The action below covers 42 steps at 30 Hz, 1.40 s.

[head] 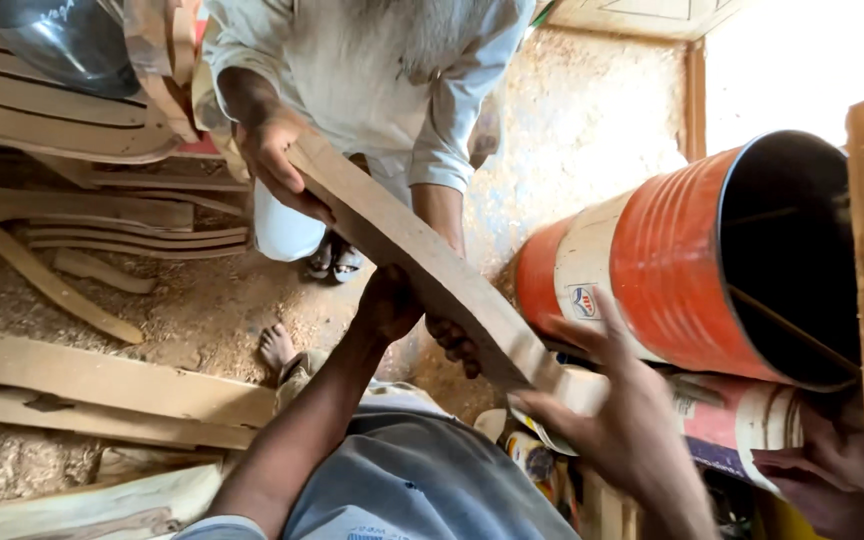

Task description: The person uses a band saw to cut a curved wooden piece, followed by a series of straight cuts into the side of a wooden board. Finally, they pick up a large wooden plank and make a straight cut into its end.

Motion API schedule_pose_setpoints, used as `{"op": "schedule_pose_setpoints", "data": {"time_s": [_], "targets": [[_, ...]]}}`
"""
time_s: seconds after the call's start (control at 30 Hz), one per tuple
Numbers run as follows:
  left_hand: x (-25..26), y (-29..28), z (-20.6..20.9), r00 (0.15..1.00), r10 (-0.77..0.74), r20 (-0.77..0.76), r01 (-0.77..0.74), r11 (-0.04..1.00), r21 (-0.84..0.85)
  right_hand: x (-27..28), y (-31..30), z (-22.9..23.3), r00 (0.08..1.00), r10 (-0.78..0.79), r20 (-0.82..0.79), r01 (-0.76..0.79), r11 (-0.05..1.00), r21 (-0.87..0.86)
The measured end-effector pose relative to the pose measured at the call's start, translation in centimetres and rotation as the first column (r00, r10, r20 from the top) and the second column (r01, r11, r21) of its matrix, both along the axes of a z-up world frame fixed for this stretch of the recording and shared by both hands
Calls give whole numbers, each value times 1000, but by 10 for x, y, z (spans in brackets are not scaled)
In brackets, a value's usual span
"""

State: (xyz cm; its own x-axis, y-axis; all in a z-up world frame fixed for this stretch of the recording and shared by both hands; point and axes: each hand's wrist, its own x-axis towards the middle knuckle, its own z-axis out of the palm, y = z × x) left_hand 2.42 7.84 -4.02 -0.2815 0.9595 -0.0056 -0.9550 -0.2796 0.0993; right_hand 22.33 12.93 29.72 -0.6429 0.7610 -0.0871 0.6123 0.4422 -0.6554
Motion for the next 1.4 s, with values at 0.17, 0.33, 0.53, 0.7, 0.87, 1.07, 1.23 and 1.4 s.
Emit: {"op": "schedule_pose_setpoints", "data": {"time_s": [0.17, 0.33, 0.53, 0.7, 0.87, 1.07, 1.23, 1.4], "targets": [[14, 28, -44, 999, 45, 16, -47, 995, 88, -103, 21, -45, 787, 58, 614, -30, 998, -57], [18, 36, -23, 998, 57, 35, -61, 989, 138, -123, 39, -67, 811, 115, 574, -219, 969, 116], [21, 43, -40, 995, 51, 85, -60, 993, 106, -119, 47, -83, 835, 152, 529, -270, 950, 154], [15, 41, -44, 997, 31, 70, -42, 986, 162, -127, 38, -83, 801, 91, 592, -220, 964, 151], [6, 35, -27, 999, 30, 39, -37, 983, 179, -125, 34, -89, 820, 77, 568, -248, 941, 230], [0, 13, 8, 990, 122, -71, -118, 991, 62, -124, 25, -85, 793, 94, 602, -280, 934, 223], [4, 3, 16, 987, 160, 8, -160, 985, 58, -63, 29, -64, 837, 144, 528, -263, 952, 157], [-1, -1, 27, 994, 114, 1, -114, 992, 52, 4, 45, -80, 882, 172, 438, -364, 840, 403]]}}
